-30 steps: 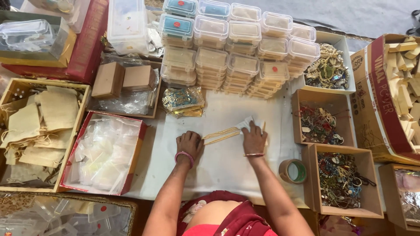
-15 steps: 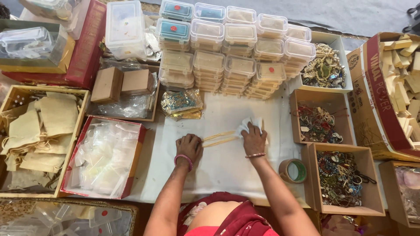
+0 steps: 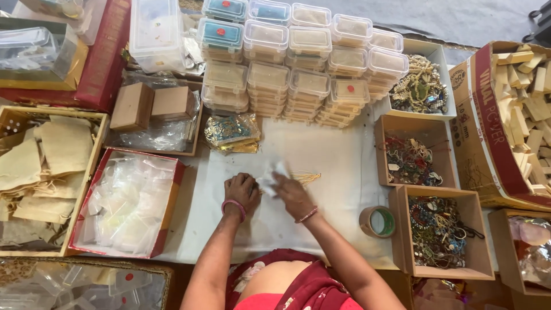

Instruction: The person picks up a gold-colored necklace from a box and wipes it with a white cloth on a table. She then places the necklace into a small plastic bag and puts the bag into a beige pouch. Finally, she wipes the table surface with the cloth.

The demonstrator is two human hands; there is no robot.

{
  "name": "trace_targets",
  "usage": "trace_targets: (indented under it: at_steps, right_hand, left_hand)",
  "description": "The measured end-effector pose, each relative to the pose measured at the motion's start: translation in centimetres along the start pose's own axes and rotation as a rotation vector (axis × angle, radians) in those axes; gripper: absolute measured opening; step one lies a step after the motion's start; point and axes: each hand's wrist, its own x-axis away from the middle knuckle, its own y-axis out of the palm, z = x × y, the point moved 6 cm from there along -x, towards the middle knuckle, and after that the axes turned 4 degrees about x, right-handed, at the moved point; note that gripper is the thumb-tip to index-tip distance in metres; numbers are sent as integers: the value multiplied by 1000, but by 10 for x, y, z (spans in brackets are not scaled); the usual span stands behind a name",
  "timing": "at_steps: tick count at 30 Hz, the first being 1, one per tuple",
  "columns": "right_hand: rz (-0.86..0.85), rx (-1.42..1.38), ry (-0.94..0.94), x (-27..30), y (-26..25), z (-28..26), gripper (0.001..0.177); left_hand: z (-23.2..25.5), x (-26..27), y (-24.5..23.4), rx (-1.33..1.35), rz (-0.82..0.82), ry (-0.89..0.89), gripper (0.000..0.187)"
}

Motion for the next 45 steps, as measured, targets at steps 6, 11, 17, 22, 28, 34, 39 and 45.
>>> trace_targets:
  at_steps: [6,11,17,22,28,34,39,45]
  right_hand:
    - [-53,370,4,23,-11,39,47]
    - [27,450,343,37,-47,101,50]
    - [142,180,113,-2,-26,40,43]
    - [-140,222,-152,-14,-5,41,36]
    - [18,450,309,-2,-3,94,32]
    - [-204,298,-145,3,25,-10,39]
    - [-41,522,76,34,-13,66,53]
    - [105,403,584,54,-29,110,54]
  left_hand:
    - [4,-1,-6,32,-24,-24,11]
    - [1,-2,-4,27,-28,-18,11]
    - [5,0,-10,71,-1,-10,8]
    - [3,2,-12,100,14,6,10]
    - [7,-2,-14,95,29,8,9]
    - [5,-2,-7,59,40,38,15]
    - [-1,0,-1,-4,-27,-31,18]
    - [-1,-1,2,-66,-72,-63,24]
